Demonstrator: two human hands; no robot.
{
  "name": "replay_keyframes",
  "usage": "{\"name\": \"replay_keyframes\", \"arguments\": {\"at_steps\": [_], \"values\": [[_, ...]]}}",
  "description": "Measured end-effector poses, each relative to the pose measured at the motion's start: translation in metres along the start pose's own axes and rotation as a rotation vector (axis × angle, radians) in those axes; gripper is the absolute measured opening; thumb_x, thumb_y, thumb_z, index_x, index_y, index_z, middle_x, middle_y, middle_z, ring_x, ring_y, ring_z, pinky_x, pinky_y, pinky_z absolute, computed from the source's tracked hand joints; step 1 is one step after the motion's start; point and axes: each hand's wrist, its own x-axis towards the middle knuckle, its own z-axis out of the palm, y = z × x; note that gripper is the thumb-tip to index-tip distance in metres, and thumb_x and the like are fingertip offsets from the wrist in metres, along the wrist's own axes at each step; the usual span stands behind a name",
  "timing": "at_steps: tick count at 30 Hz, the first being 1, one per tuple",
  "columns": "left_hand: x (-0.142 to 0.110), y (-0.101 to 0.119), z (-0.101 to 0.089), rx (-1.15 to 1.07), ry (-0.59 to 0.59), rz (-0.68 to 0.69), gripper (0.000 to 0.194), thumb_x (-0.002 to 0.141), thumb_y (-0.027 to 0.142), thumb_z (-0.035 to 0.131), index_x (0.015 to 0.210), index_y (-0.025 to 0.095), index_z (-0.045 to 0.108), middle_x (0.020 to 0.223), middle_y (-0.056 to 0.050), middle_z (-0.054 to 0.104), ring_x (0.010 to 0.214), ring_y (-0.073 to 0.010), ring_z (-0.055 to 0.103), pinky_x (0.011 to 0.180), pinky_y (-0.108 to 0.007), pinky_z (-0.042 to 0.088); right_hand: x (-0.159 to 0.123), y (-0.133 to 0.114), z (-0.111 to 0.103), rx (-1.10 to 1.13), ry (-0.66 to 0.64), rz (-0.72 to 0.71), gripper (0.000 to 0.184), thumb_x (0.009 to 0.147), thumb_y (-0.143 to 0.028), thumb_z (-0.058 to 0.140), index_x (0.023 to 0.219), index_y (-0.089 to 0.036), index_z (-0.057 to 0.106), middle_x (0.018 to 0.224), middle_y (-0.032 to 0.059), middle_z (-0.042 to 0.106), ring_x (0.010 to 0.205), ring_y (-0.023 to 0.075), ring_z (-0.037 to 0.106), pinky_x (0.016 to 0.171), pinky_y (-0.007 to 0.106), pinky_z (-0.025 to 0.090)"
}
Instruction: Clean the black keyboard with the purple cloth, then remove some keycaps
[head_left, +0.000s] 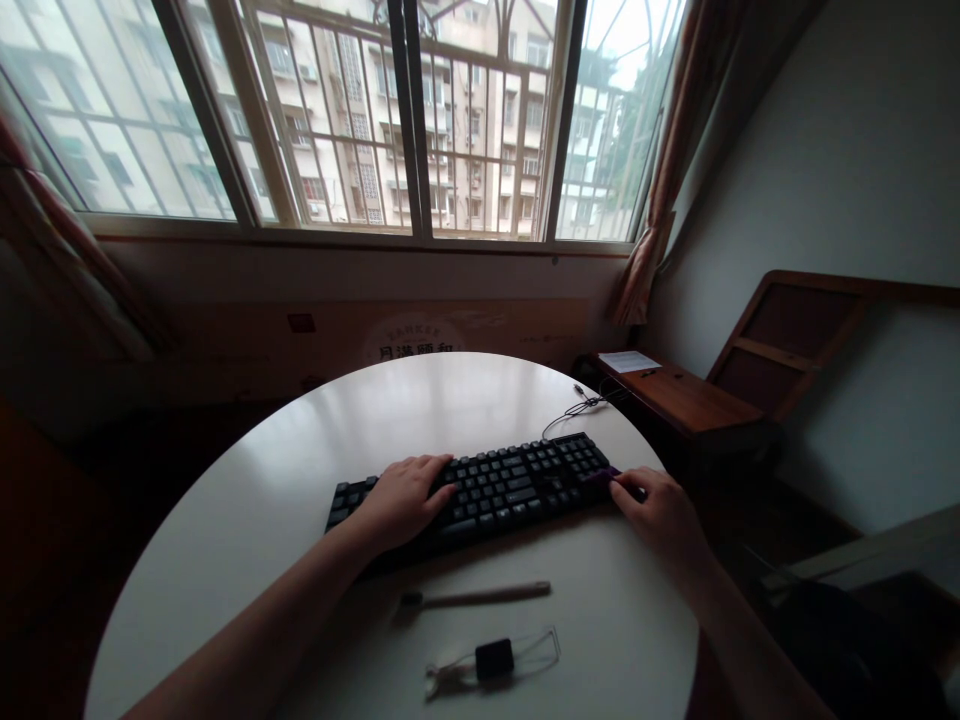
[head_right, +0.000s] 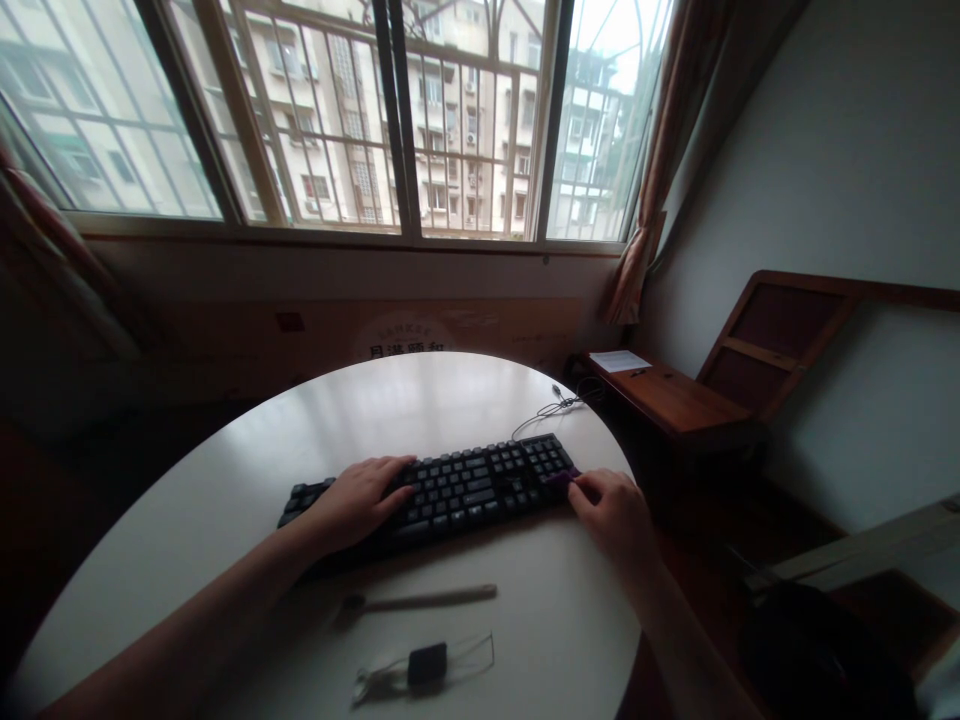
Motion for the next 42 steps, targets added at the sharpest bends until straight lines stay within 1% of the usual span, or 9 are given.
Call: {"name": "replay_keyframes", "arguments": {"at_steps": [6, 13, 17, 22, 25, 30, 35, 39, 42], "values": [[-0.001, 0.001, -0.003, 0.003, -0.016, -0.012, 0.052, 0.093, 0.047, 0.04, 0.137, 0.021, 0.05, 0.135, -0.01, 0.059, 0.124, -0.0285, 0.053, 0.107, -0.043, 0.036, -0.002, -0.007, -0.005, -0.067, -0.029, 0.04, 0.022, 0.079, -0.033, 0.058, 0.059, -0.022, 0.058, 0.067, 0.0038, 0.064, 0.069, 0.0224, 0.058, 0.067, 0.034, 0.043], [-0.001, 0.0, -0.001, -0.001, -0.012, -0.012, 0.053, 0.093, 0.047, 0.04, 0.137, 0.02, 0.05, 0.136, -0.01, 0.059, 0.125, -0.0284, 0.052, 0.107, -0.042, 0.036, -0.001, 0.0, -0.006, 0.052, 0.137, -0.054, 0.025, 0.088, -0.037, 0.054, 0.074, -0.02, 0.065, 0.078, 0.0077, 0.068, 0.078, 0.0243, 0.06, 0.074, 0.036, 0.044], [0.0, 0.0, 0.0, 0.004, -0.005, 0.002, 0.053, 0.093, 0.046, 0.04, 0.138, 0.019, 0.05, 0.136, -0.011, 0.058, 0.125, -0.0281, 0.052, 0.107, -0.042, 0.036, -0.001, 0.0, -0.002, 0.06, 0.011, -0.016, 0.024, 0.087, -0.039, 0.055, 0.081, -0.021, 0.069, 0.083, 0.008, 0.071, 0.081, 0.026, 0.063, 0.075, 0.037, 0.045], [0.0, 0.0, -0.001, 0.016, -0.018, -0.001, 0.054, 0.094, 0.047, 0.039, 0.139, 0.018, 0.049, 0.137, -0.011, 0.058, 0.125, -0.0279, 0.052, 0.107, -0.041, 0.036, -0.001, -0.004, -0.003, -0.001, -0.017, 0.041, 0.025, 0.082, -0.037, 0.057, 0.064, -0.021, 0.06, 0.07, 0.0042, 0.065, 0.071, 0.0228, 0.06, 0.066, 0.033, 0.043], [0.0, 0.0, -0.001, 0.019, -0.017, -0.002, 0.054, 0.094, 0.046, 0.039, 0.139, 0.017, 0.049, 0.137, -0.011, 0.057, 0.125, -0.0279, 0.052, 0.107, -0.042, 0.036, 0.0, -0.003, -0.006, 0.053, 0.06, 0.035, 0.027, 0.084, -0.038, 0.055, 0.064, -0.02, 0.059, 0.069, 0.004, 0.064, 0.069, 0.021, 0.057, 0.065, 0.031, 0.042], [0.001, -0.001, 0.001, 0.023, -0.012, -0.006, 0.053, 0.093, 0.047, 0.04, 0.137, 0.019, 0.05, 0.135, -0.01, 0.059, 0.124, -0.0284, 0.053, 0.106, -0.042, 0.037, 0.003, 0.011, -0.007, 0.13, 0.274, 0.034, 0.031, 0.088, -0.044, 0.054, 0.087, -0.018, 0.071, 0.082, 0.0074, 0.068, 0.074, 0.0224, 0.057, 0.069, 0.033, 0.044], [0.001, -0.001, 0.001, 0.017, -0.004, 0.003, 0.053, 0.093, 0.047, 0.04, 0.138, 0.019, 0.05, 0.136, -0.01, 0.059, 0.124, -0.0285, 0.053, 0.106, -0.042, 0.037, 0.004, 0.02, 0.002, 0.026, 0.147, -0.027, 0.032, 0.091, -0.04, 0.051, 0.1, -0.019, 0.073, 0.092, 0.0096, 0.07, 0.085, 0.0248, 0.06, 0.078, 0.036, 0.045], [0.001, -0.001, 0.001, 0.018, -0.001, 0.001, 0.054, 0.094, 0.047, 0.04, 0.138, 0.018, 0.05, 0.136, -0.011, 0.058, 0.124, -0.0288, 0.053, 0.106, -0.042, 0.037, 0.002, 0.013, 0.003, -0.105, 0.018, 0.019, 0.029, 0.091, -0.035, 0.049, 0.096, -0.021, 0.073, 0.093, 0.0085, 0.07, 0.087, 0.0258, 0.06, 0.078, 0.036, 0.044], [0.001, -0.001, 0.002, 0.02, -0.001, 0.002, 0.054, 0.093, 0.047, 0.04, 0.138, 0.018, 0.05, 0.136, -0.011, 0.058, 0.124, -0.0289, 0.053, 0.106, -0.042, 0.036, 0.0, 0.006, 0.0, -0.164, 0.017, 0.029, 0.024, 0.088, -0.034, 0.051, 0.086, -0.021, 0.071, 0.091, 0.0071, 0.069, 0.086, 0.0257, 0.059, 0.077, 0.037, 0.042]]}}
